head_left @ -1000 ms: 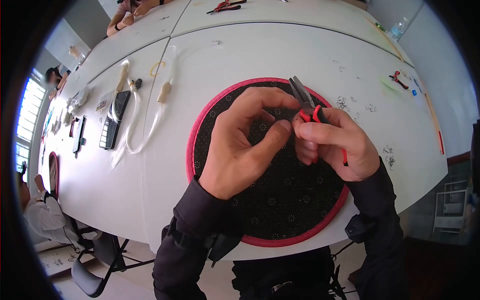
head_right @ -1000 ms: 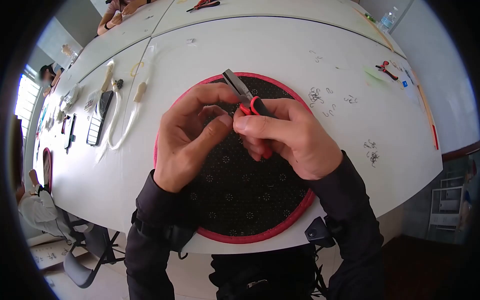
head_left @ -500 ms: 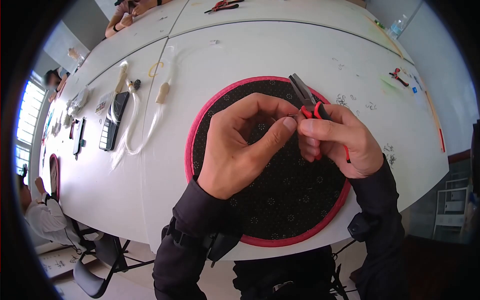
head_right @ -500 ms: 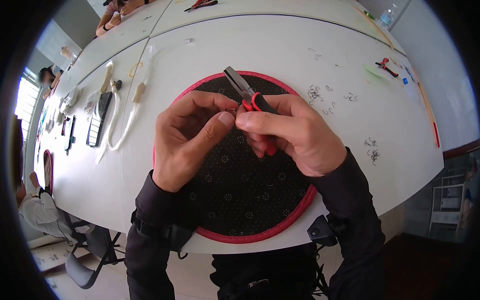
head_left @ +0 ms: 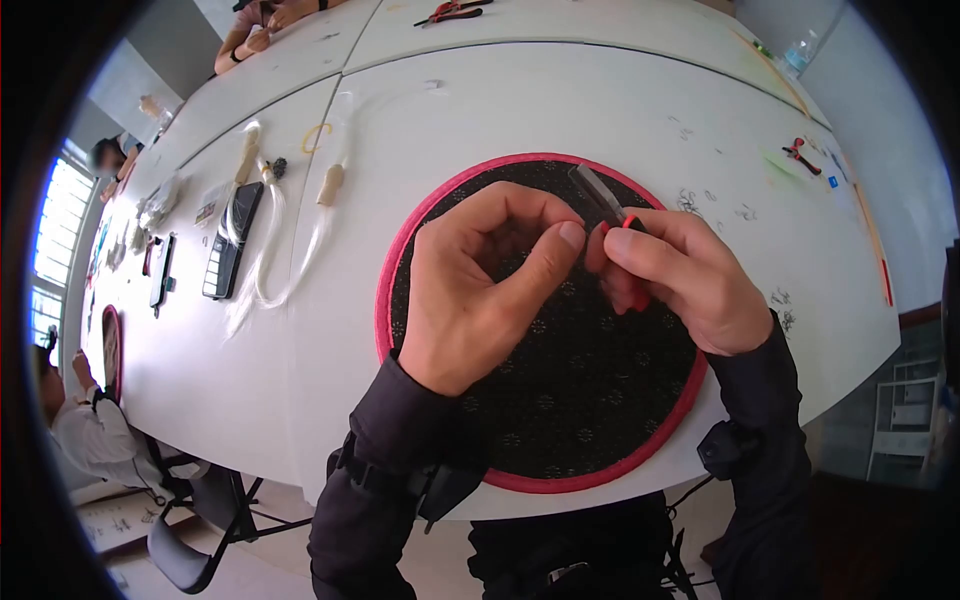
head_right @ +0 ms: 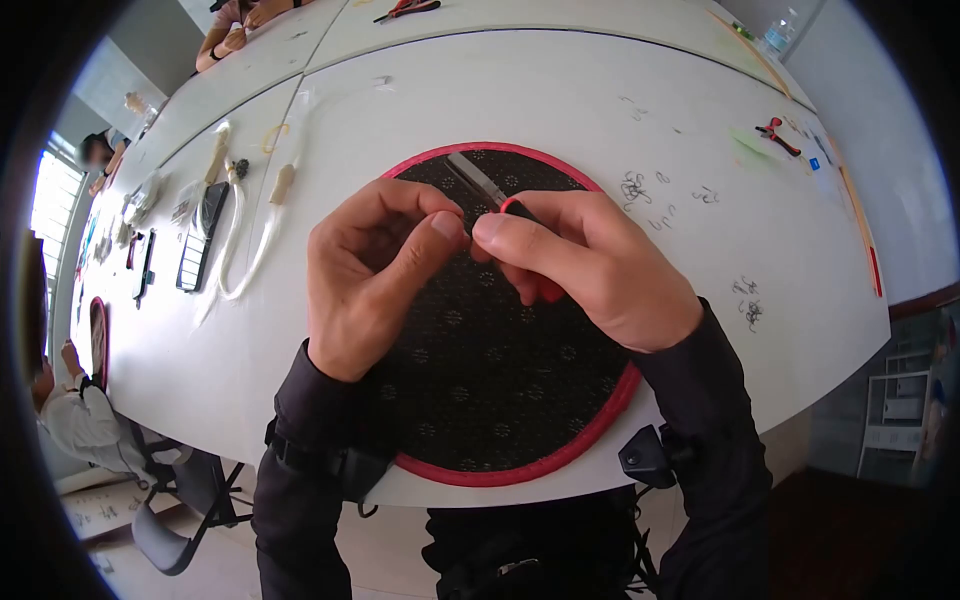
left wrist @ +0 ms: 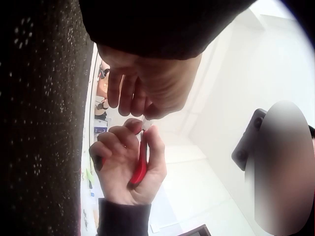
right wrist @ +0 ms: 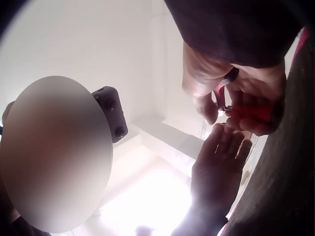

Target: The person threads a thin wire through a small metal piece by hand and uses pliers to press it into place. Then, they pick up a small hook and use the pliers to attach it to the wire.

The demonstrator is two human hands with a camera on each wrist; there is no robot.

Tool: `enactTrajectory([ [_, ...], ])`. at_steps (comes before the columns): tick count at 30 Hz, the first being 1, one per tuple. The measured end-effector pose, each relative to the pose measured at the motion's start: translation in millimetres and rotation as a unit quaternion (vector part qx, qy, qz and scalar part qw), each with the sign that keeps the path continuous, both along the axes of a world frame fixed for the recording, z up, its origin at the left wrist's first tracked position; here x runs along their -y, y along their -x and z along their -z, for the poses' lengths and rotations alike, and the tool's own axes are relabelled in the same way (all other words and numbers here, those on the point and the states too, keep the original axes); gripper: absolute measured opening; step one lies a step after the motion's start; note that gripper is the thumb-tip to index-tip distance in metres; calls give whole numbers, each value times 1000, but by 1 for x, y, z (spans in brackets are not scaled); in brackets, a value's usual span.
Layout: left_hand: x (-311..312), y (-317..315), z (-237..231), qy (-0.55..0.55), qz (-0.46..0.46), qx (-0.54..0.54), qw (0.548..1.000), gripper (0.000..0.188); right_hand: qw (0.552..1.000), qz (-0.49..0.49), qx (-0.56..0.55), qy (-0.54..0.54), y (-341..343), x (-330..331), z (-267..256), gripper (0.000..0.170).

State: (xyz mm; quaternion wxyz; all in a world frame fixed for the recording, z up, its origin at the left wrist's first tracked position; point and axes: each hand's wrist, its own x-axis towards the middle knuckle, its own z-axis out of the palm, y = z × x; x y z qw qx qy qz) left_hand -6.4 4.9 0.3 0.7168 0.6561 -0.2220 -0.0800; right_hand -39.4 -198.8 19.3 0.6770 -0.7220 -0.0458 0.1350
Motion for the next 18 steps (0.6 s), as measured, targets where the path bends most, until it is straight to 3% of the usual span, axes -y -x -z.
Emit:
enactTrajectory([
  [8, -3, -6, 4, 19, -60, -14, 998, 18, 995, -35, 26, 85, 2, 0, -11, 47],
  [18, -4, -8, 6, 33, -65, -15, 997, 19, 997, -30, 0, 72, 2, 0, -6, 49],
])
